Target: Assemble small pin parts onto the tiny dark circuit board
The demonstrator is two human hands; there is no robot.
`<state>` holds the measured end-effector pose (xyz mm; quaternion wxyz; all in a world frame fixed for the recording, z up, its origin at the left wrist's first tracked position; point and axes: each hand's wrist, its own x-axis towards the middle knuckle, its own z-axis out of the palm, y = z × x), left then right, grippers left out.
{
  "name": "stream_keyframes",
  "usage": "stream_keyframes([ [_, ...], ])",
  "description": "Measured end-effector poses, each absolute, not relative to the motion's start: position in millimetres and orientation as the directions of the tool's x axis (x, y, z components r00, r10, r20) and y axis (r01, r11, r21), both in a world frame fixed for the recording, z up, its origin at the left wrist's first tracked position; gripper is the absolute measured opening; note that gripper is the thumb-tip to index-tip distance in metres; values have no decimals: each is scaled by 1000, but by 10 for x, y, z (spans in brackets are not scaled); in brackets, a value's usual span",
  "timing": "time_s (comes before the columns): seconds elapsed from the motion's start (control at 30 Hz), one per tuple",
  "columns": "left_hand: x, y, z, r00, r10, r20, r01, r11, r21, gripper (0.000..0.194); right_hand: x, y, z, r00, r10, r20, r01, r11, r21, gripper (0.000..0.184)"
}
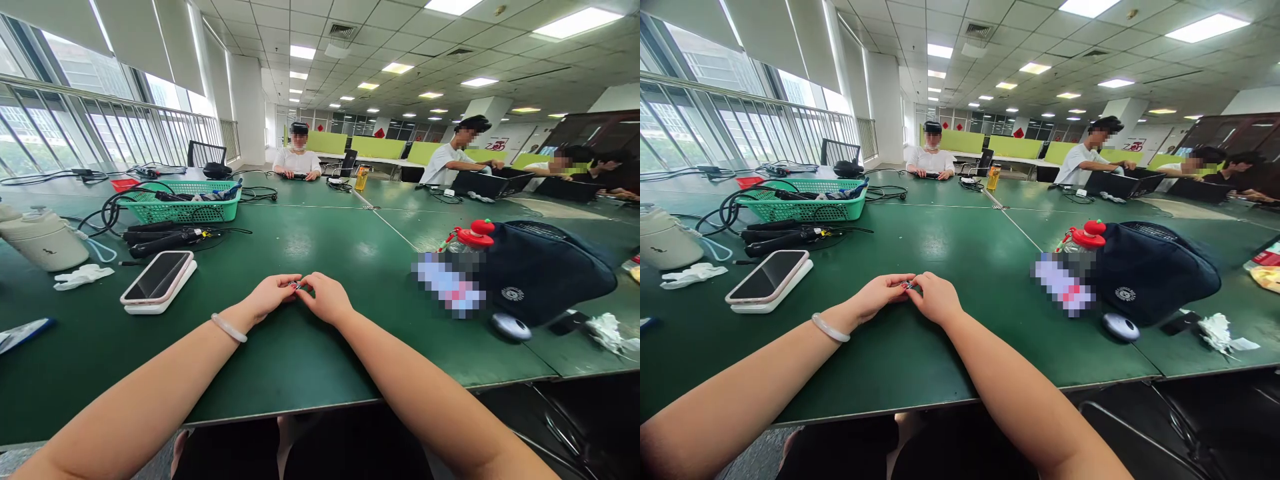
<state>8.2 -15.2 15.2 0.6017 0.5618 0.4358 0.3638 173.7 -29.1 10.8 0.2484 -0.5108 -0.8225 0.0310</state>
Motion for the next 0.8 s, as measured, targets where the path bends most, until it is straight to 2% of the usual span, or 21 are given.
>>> stream_keyframes([
  [0.1,126,-200,161,324,930,-174,-61,204,977,32,1690,-298,94,-389,843,372,848,485,-212,22],
  [0.2,122,-203,156,343,924,-170,-76,208,975,28,1635,-305,83,-421,838,346,859,491,-145,22],
  [0.33,8,-95,134,347,924,-161,26,162,987,42,1624,-292,65,-457,820,345,828,533,-172,24],
  [0.4,-109,3,139,255,964,-70,171,26,985,45,1663,-264,56,-475,808,348,794,564,-226,24],
  [0.43,-184,56,151,192,981,0,320,-63,945,43,1692,-244,51,-469,811,350,782,566,-262,23],
  [0.47,-268,107,168,138,987,82,499,-141,855,38,1726,-221,48,-459,818,347,770,561,-303,22],
  [0.53,-458,194,212,42,977,209,841,-148,520,32,1800,-170,42,-404,846,348,761,522,-385,23],
  [0.63,-740,272,270,-78,971,228,912,-24,410,31,1898,-107,36,-301,885,355,745,451,-492,25],
  [0.8,-1031,332,260,-187,958,220,927,97,363,30,1955,-69,8,-264,913,311,727,400,-558,27],
])
